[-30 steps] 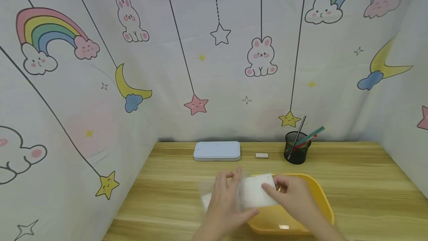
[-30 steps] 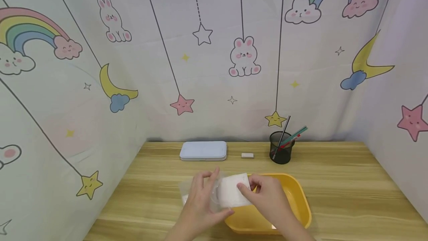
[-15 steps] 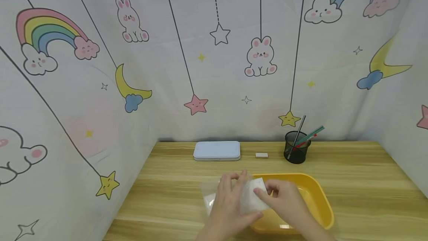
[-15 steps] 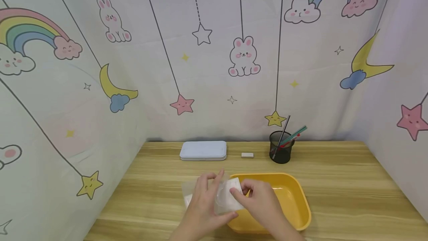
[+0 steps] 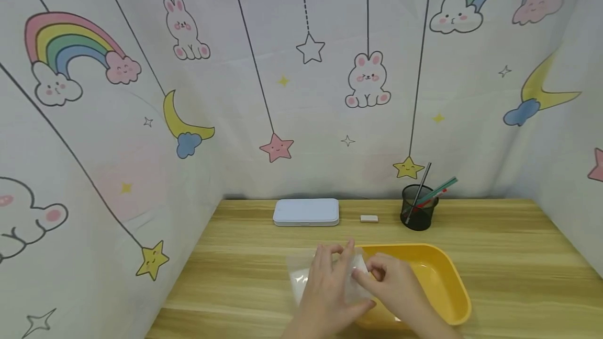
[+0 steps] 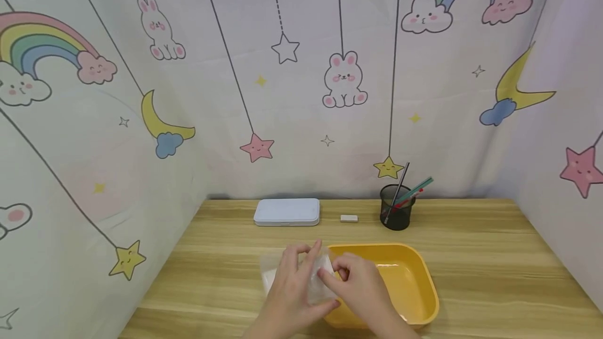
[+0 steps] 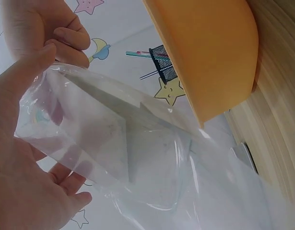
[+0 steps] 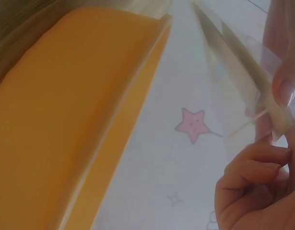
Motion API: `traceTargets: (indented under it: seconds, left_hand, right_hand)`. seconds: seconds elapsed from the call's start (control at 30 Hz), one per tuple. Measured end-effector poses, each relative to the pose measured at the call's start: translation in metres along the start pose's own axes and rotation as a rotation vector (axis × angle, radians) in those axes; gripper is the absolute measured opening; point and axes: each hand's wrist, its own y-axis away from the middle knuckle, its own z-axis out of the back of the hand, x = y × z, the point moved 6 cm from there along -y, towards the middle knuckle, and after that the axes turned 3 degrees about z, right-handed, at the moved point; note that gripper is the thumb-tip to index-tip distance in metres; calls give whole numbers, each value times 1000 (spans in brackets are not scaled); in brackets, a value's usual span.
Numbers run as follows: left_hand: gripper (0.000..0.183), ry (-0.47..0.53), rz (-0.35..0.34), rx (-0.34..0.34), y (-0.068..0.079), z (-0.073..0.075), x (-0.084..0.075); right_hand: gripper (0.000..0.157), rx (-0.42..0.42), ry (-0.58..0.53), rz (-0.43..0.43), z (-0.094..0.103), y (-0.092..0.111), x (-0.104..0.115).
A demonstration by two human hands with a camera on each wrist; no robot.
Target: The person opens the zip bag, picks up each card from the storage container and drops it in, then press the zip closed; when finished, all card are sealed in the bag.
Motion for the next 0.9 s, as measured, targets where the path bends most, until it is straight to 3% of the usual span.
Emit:
traceTargets:
  seconds: [0.27,0.7,0.9]
  left_hand:
    - [104,-31,-8,-2,0,0,-2]
    - [108,-50,-27,-3,1,-1,-1]
    - [109,-55,-25,20,1,-2,-1]
  right_hand:
    - [32,59,9,-81,-3,-1,-5]
    - [24,63,-23,-39,-6,0,-7]
    - [22,82,-15,-67,-6,0,-8]
